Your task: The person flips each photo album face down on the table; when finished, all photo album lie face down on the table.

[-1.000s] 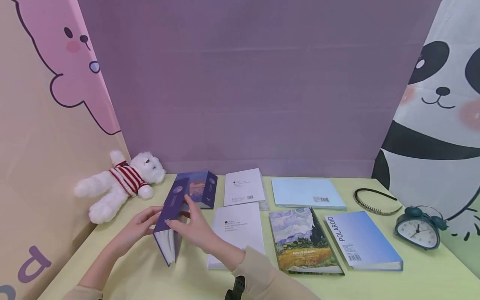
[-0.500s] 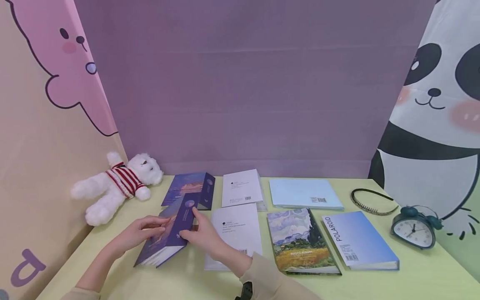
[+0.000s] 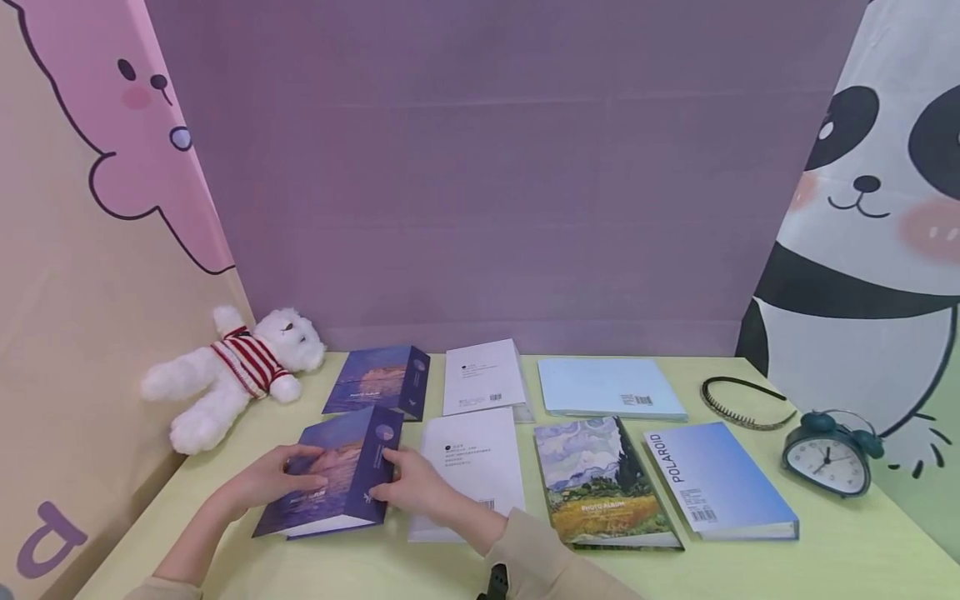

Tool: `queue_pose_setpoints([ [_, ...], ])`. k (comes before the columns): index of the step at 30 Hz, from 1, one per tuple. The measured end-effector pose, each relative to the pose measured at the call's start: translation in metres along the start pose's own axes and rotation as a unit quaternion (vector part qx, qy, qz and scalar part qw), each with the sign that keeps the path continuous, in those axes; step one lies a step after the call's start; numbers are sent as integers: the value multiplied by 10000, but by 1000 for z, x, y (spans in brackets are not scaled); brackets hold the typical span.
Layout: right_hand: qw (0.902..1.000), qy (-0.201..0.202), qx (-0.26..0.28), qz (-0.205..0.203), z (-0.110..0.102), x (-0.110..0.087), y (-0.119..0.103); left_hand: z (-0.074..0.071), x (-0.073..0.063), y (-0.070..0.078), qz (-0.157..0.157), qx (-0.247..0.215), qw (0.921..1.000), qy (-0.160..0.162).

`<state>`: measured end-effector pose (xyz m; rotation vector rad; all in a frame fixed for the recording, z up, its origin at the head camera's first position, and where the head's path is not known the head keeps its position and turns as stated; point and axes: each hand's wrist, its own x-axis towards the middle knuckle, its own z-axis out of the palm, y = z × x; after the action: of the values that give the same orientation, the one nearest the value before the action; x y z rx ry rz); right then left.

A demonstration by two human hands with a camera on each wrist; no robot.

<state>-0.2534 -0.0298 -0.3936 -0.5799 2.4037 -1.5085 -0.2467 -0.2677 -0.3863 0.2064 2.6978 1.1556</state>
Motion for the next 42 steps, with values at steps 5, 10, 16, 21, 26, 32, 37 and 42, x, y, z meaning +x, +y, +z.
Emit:
queue_pose_setpoints([
  [5, 9984, -108, -553, 53, -2, 1, 2, -1, 0, -2, 142, 108, 9998, 72],
  [10, 9903, -491, -1268, 273, -2, 3, 5, -1, -1, -3, 243, 436, 9986, 200],
  [16, 9819, -861, -1665, 286, -1, 1, 6, 0, -1, -2, 175, 659, 9972, 291],
  [21, 9814, -855, -1718, 66, -3, 0, 7, 1, -1, 0, 135, 788, 9960, 392],
  [26, 9793, -779, -1858, -181, -7, -2, 6, 3, 3, 4, 226, 1079, 9921, 606],
  [32, 9875, -552, -1468, -187, -20, -5, 4, 4, 6, 6, 324, 1192, 9902, 652],
  [37, 9917, -268, -1173, -462, -43, -10, 4, 1, 5, 6, 259, 992, 9907, 895],
  [42, 9867, 173, -1227, -1055, -81, -14, 10, 0, 9, 9, 519, 726, 9868, 1351],
])
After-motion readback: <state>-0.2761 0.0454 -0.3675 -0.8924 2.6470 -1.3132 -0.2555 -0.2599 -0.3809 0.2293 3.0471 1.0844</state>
